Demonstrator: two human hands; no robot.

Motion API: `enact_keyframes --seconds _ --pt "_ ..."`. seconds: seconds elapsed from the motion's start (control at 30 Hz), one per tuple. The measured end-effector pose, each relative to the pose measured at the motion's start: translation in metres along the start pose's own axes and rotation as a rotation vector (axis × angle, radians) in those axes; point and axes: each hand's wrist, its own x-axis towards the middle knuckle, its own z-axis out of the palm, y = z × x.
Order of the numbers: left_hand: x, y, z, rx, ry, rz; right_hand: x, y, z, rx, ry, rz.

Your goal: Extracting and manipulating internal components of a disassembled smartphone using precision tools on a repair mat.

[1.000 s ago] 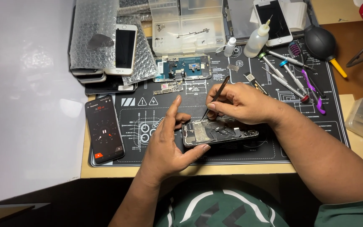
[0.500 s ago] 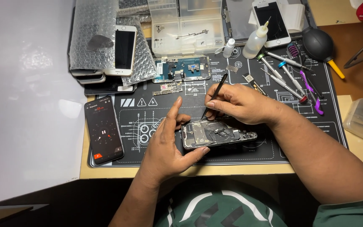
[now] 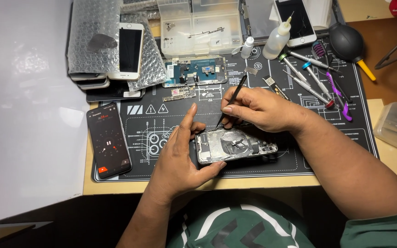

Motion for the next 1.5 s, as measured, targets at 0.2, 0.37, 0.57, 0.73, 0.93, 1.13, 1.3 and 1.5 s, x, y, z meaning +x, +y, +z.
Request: enact_keyframes --seconds 0.2,0.37,0.57,0.73,0.93,1.13,1.3,1.5 --pt "-0.001 -0.002 0.000 0.031 -0.038 0.002 0.000 0.004 -0.001 0.106 -0.027 0.018" --pt "-0.001 0.002 -0.002 0.021 -0.048 -0.010 -0.002 0.000 0.000 0.052 -0.007 0.046" --pt "0.001 0.001 -0.003 0.020 -0.073 -0.013 -0.001 0.000 -0.002 0.040 0.047 0.058" --pt "0.001 -0.002 0.000 0.023 -0.094 0.080 -0.007 0.002 -0.006 -0.032 0.063 -0.043" --pt "-0.001 -0.007 0.005 0.037 0.059 0.113 -0.015 0.001 -0.012 -0.285 0.071 -0.066" --pt "-0.004 -0.008 0.009 -0.133 0.333 -0.054 -0.015 -0.017 -0.006 -0.661 0.034 0.021" --pt "-0.002 -0.003 0.010 -0.065 0.373 -0.166 -0.015 -0.015 -0.004 -0.784 -0.061 0.178" --pt "0.002 0.000 0.011 0.032 0.343 -0.168 -0.015 -0.027 -0.004 -0.803 -0.147 0.277"
